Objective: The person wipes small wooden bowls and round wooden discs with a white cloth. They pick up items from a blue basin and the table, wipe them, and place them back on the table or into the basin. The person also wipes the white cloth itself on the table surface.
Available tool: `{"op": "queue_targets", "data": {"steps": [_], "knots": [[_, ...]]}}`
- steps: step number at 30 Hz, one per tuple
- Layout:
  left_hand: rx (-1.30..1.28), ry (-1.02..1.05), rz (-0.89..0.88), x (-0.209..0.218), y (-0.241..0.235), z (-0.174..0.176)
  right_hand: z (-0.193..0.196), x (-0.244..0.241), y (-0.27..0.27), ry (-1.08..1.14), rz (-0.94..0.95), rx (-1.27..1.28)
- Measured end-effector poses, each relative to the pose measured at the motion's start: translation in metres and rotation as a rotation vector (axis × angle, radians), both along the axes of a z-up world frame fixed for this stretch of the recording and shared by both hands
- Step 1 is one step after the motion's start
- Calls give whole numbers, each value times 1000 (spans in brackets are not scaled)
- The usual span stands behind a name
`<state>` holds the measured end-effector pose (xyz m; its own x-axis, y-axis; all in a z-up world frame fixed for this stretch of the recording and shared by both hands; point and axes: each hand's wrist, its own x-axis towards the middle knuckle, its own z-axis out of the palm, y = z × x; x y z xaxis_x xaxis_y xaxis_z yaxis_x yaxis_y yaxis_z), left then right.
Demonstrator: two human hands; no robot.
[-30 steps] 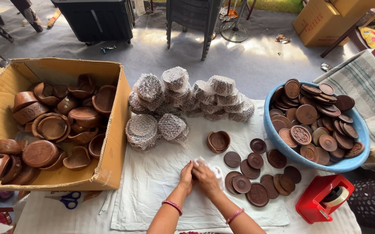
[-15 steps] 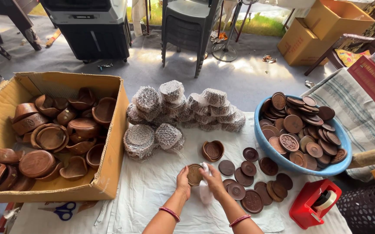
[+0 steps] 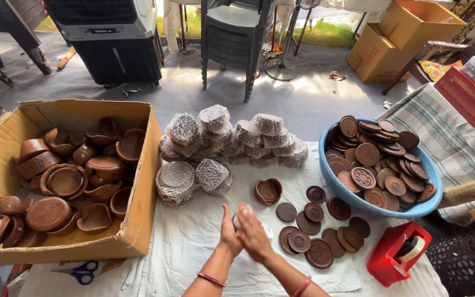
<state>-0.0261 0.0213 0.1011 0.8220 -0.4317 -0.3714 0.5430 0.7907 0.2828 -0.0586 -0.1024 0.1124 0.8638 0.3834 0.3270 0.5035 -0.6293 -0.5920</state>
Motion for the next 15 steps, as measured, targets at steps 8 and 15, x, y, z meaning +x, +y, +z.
{"op": "queue_targets", "data": {"steps": [8, 15], "knots": [[2, 35, 71, 0, -12, 10, 0, -18, 5, 63, -50, 72], [372, -106, -194, 26, -46, -36, -17, 7, -31, 159, -366, 264]]}}
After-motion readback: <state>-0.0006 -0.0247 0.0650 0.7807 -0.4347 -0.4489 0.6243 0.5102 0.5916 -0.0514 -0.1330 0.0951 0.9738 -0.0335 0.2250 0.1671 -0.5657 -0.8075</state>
